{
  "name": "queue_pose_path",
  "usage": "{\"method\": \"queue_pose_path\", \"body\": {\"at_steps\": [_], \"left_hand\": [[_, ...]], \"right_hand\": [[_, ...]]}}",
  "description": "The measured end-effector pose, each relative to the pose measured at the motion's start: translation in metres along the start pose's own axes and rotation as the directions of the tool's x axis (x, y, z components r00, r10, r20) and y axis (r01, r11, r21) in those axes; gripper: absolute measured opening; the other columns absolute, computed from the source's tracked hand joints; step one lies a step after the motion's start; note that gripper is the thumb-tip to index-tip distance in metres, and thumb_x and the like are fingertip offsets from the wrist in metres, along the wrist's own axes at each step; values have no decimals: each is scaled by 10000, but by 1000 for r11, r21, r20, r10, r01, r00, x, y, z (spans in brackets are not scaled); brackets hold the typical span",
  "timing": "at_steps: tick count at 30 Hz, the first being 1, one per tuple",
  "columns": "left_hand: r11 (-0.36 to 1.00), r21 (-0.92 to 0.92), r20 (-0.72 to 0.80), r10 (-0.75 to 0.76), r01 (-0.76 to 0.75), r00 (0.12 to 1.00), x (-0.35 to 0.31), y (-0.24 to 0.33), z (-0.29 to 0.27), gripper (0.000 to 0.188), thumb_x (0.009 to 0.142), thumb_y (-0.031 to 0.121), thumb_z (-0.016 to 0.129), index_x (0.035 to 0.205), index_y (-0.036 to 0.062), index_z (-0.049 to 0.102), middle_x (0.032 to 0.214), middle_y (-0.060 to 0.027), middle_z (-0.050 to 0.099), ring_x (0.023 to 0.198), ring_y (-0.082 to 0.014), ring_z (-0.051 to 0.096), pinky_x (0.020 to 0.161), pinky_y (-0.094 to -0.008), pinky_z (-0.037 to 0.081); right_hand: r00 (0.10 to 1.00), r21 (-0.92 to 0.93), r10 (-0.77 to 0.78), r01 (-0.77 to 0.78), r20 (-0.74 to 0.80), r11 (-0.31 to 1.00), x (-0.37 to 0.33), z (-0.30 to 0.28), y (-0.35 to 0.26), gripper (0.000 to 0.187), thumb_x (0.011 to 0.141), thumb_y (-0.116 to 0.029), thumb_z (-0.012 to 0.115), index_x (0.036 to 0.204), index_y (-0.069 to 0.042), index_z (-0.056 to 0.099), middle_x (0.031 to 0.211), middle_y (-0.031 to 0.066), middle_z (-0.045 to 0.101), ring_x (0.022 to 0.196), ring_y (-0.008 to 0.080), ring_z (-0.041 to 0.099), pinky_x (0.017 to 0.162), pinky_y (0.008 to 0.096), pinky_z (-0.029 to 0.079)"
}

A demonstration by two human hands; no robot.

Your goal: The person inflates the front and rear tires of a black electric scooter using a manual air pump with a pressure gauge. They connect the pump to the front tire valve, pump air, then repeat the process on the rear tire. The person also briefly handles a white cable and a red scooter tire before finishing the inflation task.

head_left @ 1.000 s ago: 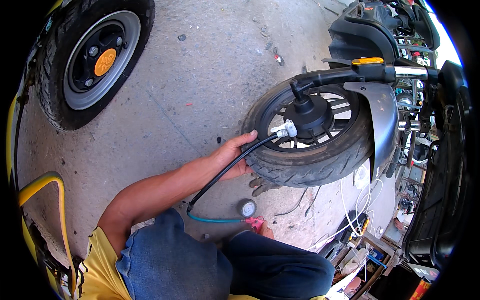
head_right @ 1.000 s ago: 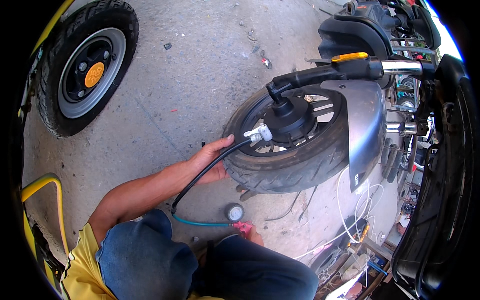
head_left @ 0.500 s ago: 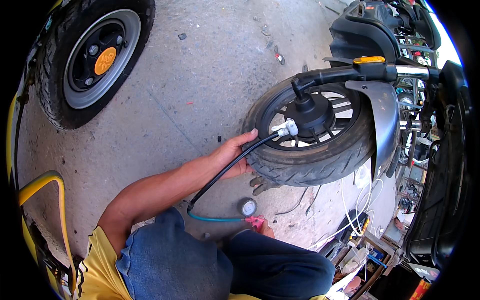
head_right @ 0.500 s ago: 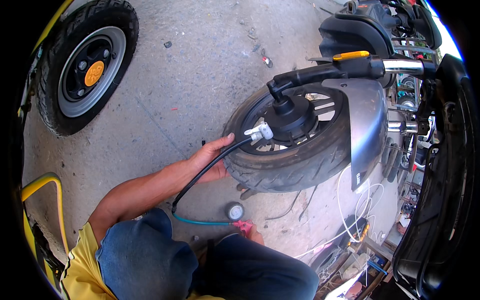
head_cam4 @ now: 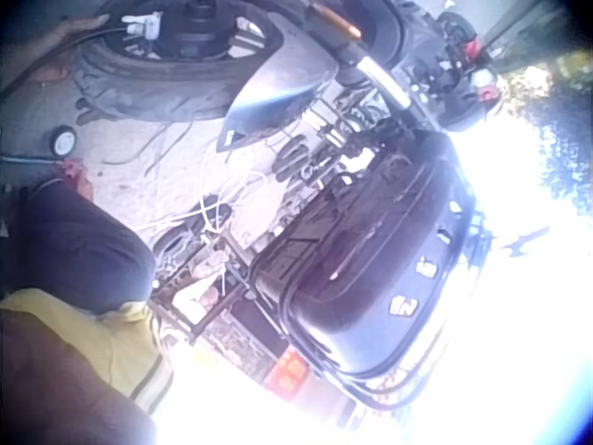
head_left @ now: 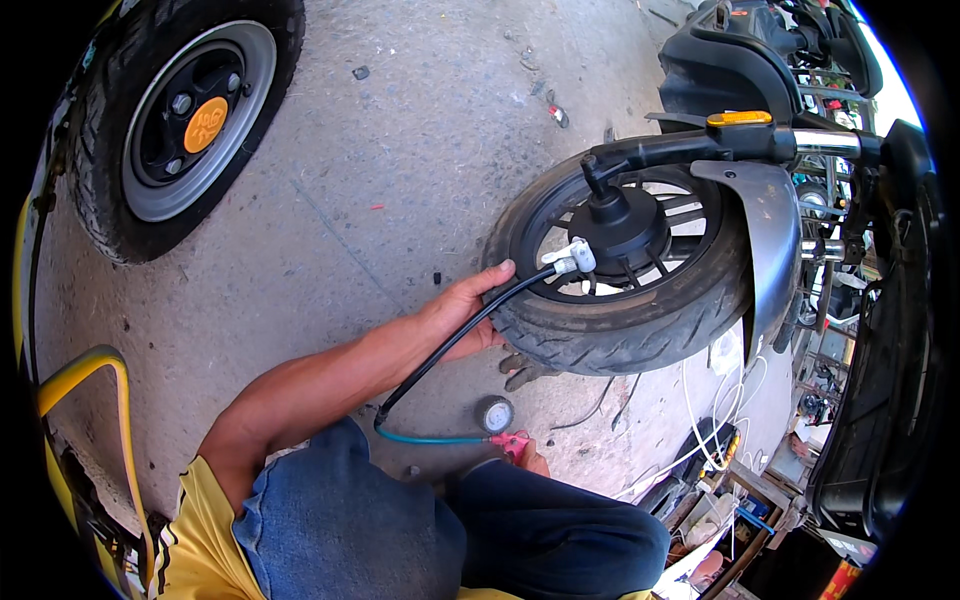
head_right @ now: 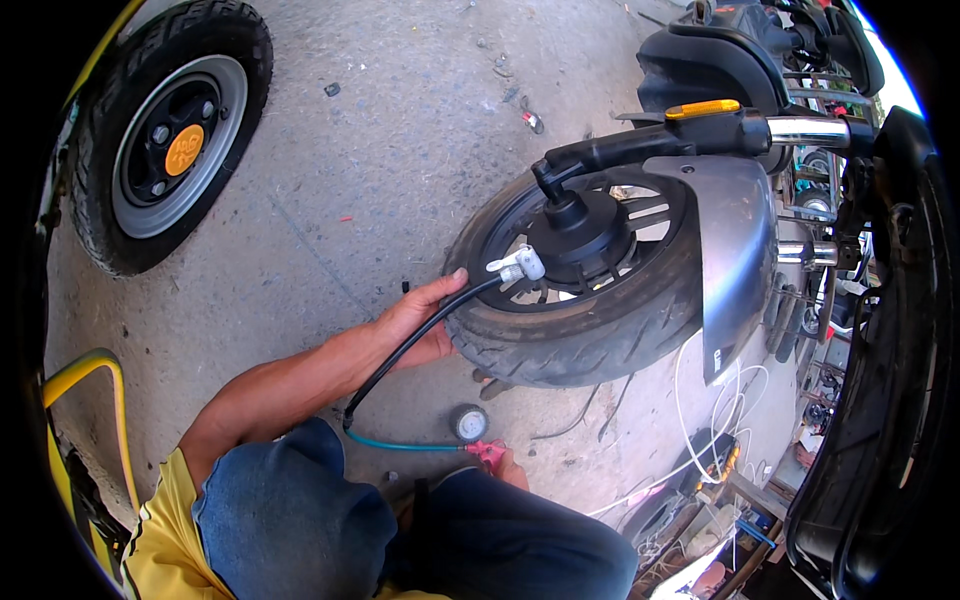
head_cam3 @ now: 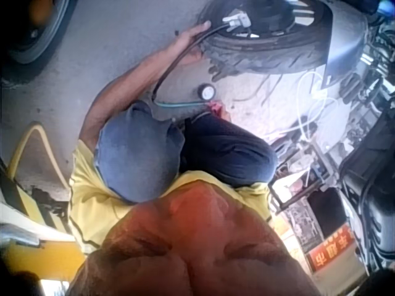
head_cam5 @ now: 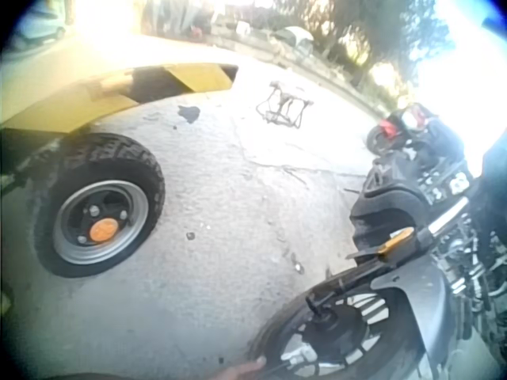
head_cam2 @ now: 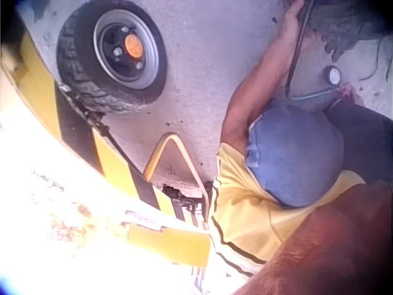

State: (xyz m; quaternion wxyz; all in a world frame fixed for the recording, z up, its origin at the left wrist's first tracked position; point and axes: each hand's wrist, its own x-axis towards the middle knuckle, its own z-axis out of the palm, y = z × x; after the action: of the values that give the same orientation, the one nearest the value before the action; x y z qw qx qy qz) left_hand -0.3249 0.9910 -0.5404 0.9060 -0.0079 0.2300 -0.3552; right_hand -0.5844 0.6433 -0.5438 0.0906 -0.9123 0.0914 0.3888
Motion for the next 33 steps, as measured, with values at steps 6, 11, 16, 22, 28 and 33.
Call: {"method": "queue_pose_path", "body": {"at_steps": [6,11,16,22,28,33], "left_hand": [[999,15,-36,-42,42,998,-1,2,2,471,1026,478,575,1186,50,684,1135,-106,737,1042,-202,691,970,-399,527],[630,755,-204,492,-185,846,-6,15,-9,483,1028,409,605,1307,15,604,1136,-105,663,1022,-155,613,860,-333,496],[420,867,77,422,-270,903,-36,62,59,468,1008,412,631,1181,-21,661,845,-27,600,706,-95,541,595,-253,419],[103,988,84,269,-115,959,-20,72,110,561,1022,483,574,908,-52,695,599,-44,536,504,-132,537,470,-316,444],[121,992,-7,243,-23,970,-9,72,112,600,1006,512,588,862,-65,662,659,-50,531,537,-140,551,444,-312,456],[273,959,12,254,-83,967,1,71,95,651,971,573,612,792,-52,645,612,-64,535,462,-159,538,427,-307,463]], "right_hand": [[1000,2,-1,1,2,1000,0,1,1,472,866,-336,720,1102,-51,427,739,306,641,721,533,638,628,613,482],[1000,6,1,-1,-1,1000,1,2,0,470,868,-337,717,1101,-51,426,739,307,640,722,534,637,627,615,480],[1000,9,1,-1,-5,1000,-1,4,-1,468,871,-339,714,1100,-50,426,738,308,639,723,535,636,627,616,479],[1000,1,-6,6,-12,1000,2,3,2,465,874,-341,710,1099,-49,426,737,309,638,724,536,636,626,618,478],[1000,6,7,-7,-18,1000,5,4,1,463,877,-343,707,1098,-49,425,735,311,637,724,538,635,625,620,476],[1000,1,11,-11,-20,1000,3,2,3,461,880,-344,704,1097,-48,425,735,312,636,725,539,634,625,622,475]]}}
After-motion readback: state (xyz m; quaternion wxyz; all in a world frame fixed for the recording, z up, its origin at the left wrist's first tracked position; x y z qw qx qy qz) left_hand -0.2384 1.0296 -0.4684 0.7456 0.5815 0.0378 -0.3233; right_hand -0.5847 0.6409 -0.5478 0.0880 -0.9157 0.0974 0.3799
